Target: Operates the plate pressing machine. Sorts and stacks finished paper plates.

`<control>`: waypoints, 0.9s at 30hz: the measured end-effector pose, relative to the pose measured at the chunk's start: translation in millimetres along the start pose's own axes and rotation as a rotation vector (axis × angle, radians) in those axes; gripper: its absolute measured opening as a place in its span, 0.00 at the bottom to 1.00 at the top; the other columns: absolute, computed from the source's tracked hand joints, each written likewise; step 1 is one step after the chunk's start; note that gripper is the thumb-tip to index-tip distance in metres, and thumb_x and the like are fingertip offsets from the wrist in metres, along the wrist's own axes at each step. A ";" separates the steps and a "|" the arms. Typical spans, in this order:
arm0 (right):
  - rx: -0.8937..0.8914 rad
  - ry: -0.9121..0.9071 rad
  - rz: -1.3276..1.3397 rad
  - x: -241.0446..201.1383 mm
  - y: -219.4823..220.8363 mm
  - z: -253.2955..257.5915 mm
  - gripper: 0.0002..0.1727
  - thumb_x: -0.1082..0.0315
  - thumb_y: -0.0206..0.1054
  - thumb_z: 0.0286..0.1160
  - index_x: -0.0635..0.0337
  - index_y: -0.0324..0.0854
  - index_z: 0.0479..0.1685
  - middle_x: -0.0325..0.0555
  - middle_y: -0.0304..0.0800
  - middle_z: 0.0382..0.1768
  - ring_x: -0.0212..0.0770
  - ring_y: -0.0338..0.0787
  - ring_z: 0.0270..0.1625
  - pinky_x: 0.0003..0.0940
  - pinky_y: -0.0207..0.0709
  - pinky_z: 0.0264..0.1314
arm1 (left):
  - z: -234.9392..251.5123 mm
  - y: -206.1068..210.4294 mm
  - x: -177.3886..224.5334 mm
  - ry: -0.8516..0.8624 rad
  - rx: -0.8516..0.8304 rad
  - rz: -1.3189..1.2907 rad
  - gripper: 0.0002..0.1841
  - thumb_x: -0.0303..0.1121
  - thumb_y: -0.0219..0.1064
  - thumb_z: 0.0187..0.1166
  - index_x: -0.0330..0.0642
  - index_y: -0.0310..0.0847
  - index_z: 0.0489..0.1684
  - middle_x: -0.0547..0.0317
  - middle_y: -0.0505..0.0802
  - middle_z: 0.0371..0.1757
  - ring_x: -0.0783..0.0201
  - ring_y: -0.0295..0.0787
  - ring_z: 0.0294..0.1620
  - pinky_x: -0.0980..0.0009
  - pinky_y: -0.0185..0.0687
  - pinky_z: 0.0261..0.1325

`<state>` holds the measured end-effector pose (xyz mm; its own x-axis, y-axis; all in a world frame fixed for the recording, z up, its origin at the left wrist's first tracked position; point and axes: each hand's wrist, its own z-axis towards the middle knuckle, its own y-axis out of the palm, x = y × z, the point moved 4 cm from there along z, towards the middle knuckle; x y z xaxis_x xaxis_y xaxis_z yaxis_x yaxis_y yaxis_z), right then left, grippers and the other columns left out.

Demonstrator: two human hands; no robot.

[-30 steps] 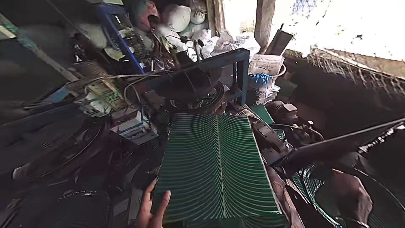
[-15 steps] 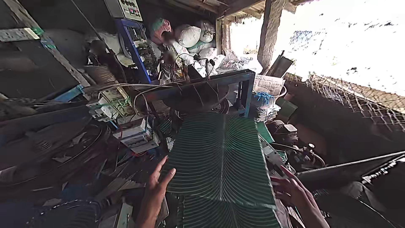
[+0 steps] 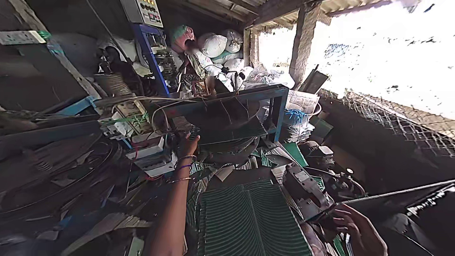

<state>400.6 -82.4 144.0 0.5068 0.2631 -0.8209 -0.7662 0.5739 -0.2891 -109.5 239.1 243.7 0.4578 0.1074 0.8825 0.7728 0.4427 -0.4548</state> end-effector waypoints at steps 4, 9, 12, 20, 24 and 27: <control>0.137 0.016 -0.186 19.7 -16.8 20.0 0.22 0.67 0.57 0.83 0.76 0.78 0.66 0.65 0.90 0.53 0.47 0.93 0.47 0.41 0.88 0.46 | -9.3 -4.8 -14.3 -0.011 0.007 -0.115 0.33 0.35 0.72 0.80 0.31 0.67 0.83 0.30 0.78 0.77 0.40 0.78 0.74 0.45 0.74 0.71; 0.203 -0.097 -0.304 34.7 0.6 72.0 0.22 0.63 0.59 0.82 0.70 0.83 0.64 0.67 0.86 0.62 0.60 0.88 0.63 0.54 0.83 0.63 | -15.1 -11.1 -14.6 -0.016 0.004 -0.122 0.34 0.36 0.73 0.80 0.30 0.66 0.84 0.31 0.79 0.76 0.42 0.82 0.68 0.47 0.78 0.65; 0.132 -0.075 -0.418 22.8 25.5 102.8 0.19 0.67 0.59 0.83 0.68 0.84 0.64 0.70 0.86 0.61 0.70 0.84 0.67 0.65 0.76 0.68 | -24.1 -14.8 -10.5 -0.074 0.034 -0.153 0.40 0.53 0.61 0.87 0.33 0.54 0.90 0.27 0.78 0.73 0.44 0.86 0.53 0.52 0.85 0.51; -0.221 0.047 -0.789 54.0 106.7 172.1 0.17 0.76 0.58 0.79 0.65 0.86 0.62 0.66 0.86 0.65 0.66 0.83 0.72 0.63 0.75 0.70 | -187.2 54.4 -110.4 0.072 -0.220 -0.033 0.28 0.45 0.46 0.94 0.29 0.69 0.79 0.38 0.86 0.66 0.49 0.89 0.57 0.52 0.87 0.58; -0.227 0.074 -0.825 58.9 106.0 169.2 0.15 0.75 0.59 0.80 0.62 0.87 0.59 0.63 0.88 0.63 0.64 0.85 0.70 0.62 0.77 0.67 | -252.3 107.2 -174.4 0.415 -0.237 0.683 0.36 0.64 0.48 0.83 0.51 0.76 0.81 0.50 0.77 0.83 0.44 0.71 0.84 0.40 0.60 0.84; -0.217 0.095 -0.829 60.9 104.5 170.6 0.16 0.75 0.58 0.81 0.61 0.87 0.60 0.62 0.88 0.64 0.64 0.85 0.71 0.62 0.78 0.67 | -248.7 112.0 -173.7 0.437 -0.170 0.661 0.29 0.57 0.51 0.85 0.52 0.81 0.76 0.51 0.80 0.80 0.44 0.76 0.78 0.40 0.66 0.78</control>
<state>418.8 125.8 147.8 0.9081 -0.2469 -0.3383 -0.2269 0.3889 -0.8929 6.9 48.6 9.7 0.9465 -0.0730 0.3142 0.3222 0.2644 -0.9090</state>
